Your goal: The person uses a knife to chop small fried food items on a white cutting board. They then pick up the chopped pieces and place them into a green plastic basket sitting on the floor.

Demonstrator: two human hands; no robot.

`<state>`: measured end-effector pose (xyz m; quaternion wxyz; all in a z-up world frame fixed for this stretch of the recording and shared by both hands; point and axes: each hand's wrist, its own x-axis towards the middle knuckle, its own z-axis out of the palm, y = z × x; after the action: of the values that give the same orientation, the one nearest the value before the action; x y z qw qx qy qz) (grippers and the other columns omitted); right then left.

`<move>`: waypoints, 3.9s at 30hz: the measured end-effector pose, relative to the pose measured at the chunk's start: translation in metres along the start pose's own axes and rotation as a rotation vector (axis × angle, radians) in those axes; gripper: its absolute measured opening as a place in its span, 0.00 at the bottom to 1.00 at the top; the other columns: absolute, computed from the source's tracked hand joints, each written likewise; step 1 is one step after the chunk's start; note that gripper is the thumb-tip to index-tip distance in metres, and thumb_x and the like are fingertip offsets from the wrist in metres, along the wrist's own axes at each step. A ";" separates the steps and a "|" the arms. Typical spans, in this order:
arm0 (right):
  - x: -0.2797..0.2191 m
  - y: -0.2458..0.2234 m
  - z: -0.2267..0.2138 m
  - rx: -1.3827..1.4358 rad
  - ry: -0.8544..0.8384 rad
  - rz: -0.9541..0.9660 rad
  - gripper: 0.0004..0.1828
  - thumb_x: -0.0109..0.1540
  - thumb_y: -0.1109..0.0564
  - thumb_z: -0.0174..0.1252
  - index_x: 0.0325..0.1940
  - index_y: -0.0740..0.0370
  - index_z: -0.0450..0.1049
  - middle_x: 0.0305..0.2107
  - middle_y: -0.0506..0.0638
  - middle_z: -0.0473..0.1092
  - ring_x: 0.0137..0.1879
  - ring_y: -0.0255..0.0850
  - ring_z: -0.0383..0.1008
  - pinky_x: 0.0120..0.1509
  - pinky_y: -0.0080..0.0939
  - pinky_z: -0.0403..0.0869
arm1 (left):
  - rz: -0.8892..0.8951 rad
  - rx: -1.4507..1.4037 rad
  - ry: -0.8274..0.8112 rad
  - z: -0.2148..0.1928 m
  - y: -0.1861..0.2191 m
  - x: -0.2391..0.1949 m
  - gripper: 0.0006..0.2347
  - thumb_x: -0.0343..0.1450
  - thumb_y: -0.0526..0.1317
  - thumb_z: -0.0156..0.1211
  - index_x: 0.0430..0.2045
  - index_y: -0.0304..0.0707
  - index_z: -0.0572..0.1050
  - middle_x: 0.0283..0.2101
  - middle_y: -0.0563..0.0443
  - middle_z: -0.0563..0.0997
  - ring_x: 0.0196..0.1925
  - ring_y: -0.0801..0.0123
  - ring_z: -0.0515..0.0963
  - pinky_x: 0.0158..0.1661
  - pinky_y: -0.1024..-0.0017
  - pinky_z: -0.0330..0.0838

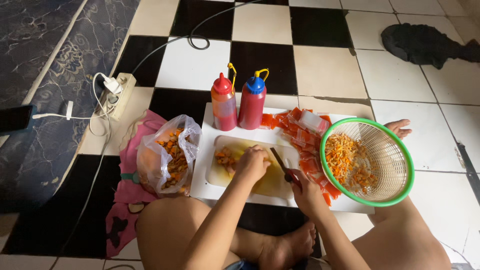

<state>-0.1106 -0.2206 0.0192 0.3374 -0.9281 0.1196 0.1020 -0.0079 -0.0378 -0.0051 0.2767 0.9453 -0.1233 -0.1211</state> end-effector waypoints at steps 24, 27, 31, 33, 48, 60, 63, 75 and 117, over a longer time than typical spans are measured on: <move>0.040 0.008 -0.018 0.244 0.164 0.066 0.28 0.65 0.52 0.47 0.70 0.42 0.54 0.47 0.70 0.72 0.59 0.67 0.70 0.65 0.64 0.68 | 0.028 -0.014 0.442 0.099 0.040 0.090 0.02 0.64 0.42 0.63 0.23 0.51 0.79 0.33 0.56 0.77 0.40 0.56 0.79 0.39 0.60 0.76; 0.030 -0.003 -0.028 0.205 0.166 -0.023 0.26 0.63 0.54 0.49 0.67 0.43 0.59 0.45 0.68 0.72 0.55 0.67 0.72 0.60 0.64 0.71 | 0.067 -0.032 0.460 0.051 0.021 0.056 0.02 0.63 0.42 0.66 0.25 0.51 0.80 0.34 0.56 0.77 0.40 0.55 0.80 0.41 0.62 0.77; 0.027 0.009 -0.002 0.109 0.191 -0.158 0.24 0.63 0.55 0.51 0.64 0.41 0.66 0.44 0.62 0.70 0.53 0.63 0.73 0.54 0.58 0.76 | -0.030 0.066 0.411 0.031 -0.025 0.020 0.03 0.64 0.44 0.66 0.27 0.52 0.81 0.36 0.57 0.77 0.40 0.52 0.80 0.41 0.58 0.79; 0.027 0.014 0.016 -0.107 0.041 -0.117 0.22 0.63 0.46 0.49 0.62 0.30 0.65 0.46 0.48 0.68 0.49 0.54 0.77 0.53 0.56 0.78 | -0.062 0.058 0.376 0.032 -0.042 0.010 0.02 0.64 0.42 0.66 0.26 0.50 0.80 0.36 0.56 0.77 0.40 0.50 0.80 0.40 0.58 0.80; -0.007 -0.017 -0.011 -0.133 0.005 -0.071 0.27 0.64 0.54 0.49 0.68 0.35 0.60 0.49 0.52 0.67 0.51 0.62 0.76 0.54 0.60 0.78 | -0.072 0.093 0.393 0.030 0.020 -0.012 0.09 0.62 0.44 0.64 0.32 0.44 0.79 0.38 0.51 0.73 0.41 0.46 0.78 0.41 0.53 0.75; 0.010 0.018 0.010 -0.010 -0.104 -0.091 0.26 0.60 0.52 0.56 0.64 0.39 0.68 0.47 0.53 0.74 0.54 0.59 0.76 0.56 0.60 0.75 | 0.093 -0.012 0.131 -0.008 -0.040 -0.022 0.18 0.58 0.39 0.73 0.42 0.45 0.80 0.46 0.49 0.77 0.48 0.42 0.78 0.50 0.53 0.76; 0.006 0.013 0.003 -0.013 -0.191 -0.059 0.26 0.61 0.53 0.54 0.64 0.36 0.68 0.47 0.54 0.76 0.56 0.57 0.75 0.61 0.57 0.73 | 0.045 -0.071 0.131 0.014 -0.046 -0.006 0.16 0.61 0.38 0.70 0.43 0.45 0.80 0.46 0.49 0.77 0.50 0.45 0.78 0.50 0.56 0.77; -0.003 -0.020 -0.035 -0.120 -0.185 0.030 0.25 0.63 0.49 0.51 0.64 0.28 0.66 0.52 0.49 0.75 0.60 0.49 0.73 0.65 0.52 0.71 | -0.173 -0.111 0.119 0.042 -0.061 0.013 0.16 0.65 0.41 0.69 0.47 0.54 0.78 0.48 0.55 0.78 0.54 0.54 0.78 0.48 0.51 0.78; -0.027 0.116 -0.220 -0.451 0.246 0.338 0.21 0.65 0.46 0.48 0.63 0.37 0.70 0.42 0.48 0.77 0.51 0.51 0.79 0.52 0.57 0.79 | 0.164 -0.195 -0.153 0.099 0.244 0.067 0.04 0.68 0.43 0.59 0.25 0.51 0.81 0.39 0.52 0.80 0.45 0.52 0.82 0.43 0.52 0.79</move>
<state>-0.1458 -0.4461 0.1222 0.0841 -0.9520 0.2863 0.0676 -0.0149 -0.3063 0.0384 0.3658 0.8888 -0.2085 -0.1810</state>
